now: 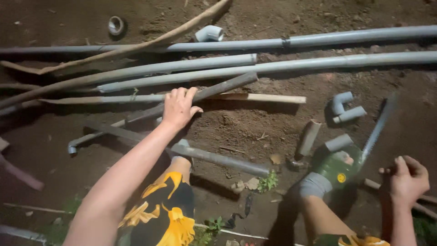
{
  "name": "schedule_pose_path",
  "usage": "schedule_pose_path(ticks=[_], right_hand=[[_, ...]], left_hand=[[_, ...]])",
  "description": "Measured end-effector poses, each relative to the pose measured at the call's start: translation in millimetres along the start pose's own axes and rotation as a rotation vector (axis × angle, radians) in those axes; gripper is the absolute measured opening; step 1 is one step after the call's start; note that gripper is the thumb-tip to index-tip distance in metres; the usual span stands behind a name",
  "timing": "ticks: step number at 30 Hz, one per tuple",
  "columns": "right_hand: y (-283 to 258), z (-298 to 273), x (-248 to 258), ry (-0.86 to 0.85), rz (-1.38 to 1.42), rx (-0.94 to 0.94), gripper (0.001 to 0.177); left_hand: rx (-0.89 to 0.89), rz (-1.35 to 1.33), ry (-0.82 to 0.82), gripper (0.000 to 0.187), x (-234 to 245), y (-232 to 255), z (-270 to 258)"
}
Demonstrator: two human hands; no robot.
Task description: The person assembles a structure using gray PVC pipes and elbow connectors on a dirt surface. They pick up pipes and fittings, insert the pipes into the connectors, and arrange the assembled sections on the ground.
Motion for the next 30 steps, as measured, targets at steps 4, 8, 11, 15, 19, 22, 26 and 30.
schedule_pose_path(ticks=[4,8,11,15,19,22,26,30], right_hand=[[-40,-31,-25,-0.093,-0.159,0.1,0.015],[-28,-23,-27,-0.135,-0.287,0.169,0.017],[-30,-27,-26,-0.139,-0.25,0.16,0.017],[-17,-22,-20,-0.147,-0.298,0.131,0.017],[-28,-28,-24,-0.182,-0.38,0.219,0.019],[-43,-40,-27,-0.192,-0.347,0.193,0.017],[-52,-46,-28,-0.195,-0.353,0.115,0.017],[-56,-53,-26,-0.204,-0.353,0.036,0.017]], left_hand=[[-0.082,0.021,-0.047,0.06,-18,-16,-4],[-0.056,-0.246,-0.255,0.062,-31,-6,-7],[-0.055,-0.306,-0.474,0.049,-8,34,7],[-0.192,-0.268,-0.583,0.015,8,89,17],[-0.413,0.003,-0.62,0.021,6,100,48],[-0.511,0.107,-0.407,0.009,-10,93,81],[-0.559,0.079,-0.248,0.009,-31,79,115],[-0.466,-0.024,-0.117,0.011,-41,69,132]])
Point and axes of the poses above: each hand's wrist, its own z-axis towards the middle knuckle, its own x-axis out of the back of the hand, y = z × x, the point moved 8 cm from there along z, towards the middle knuckle, and after that the axes turned 10 degrees about y, right-handed, at the moved point
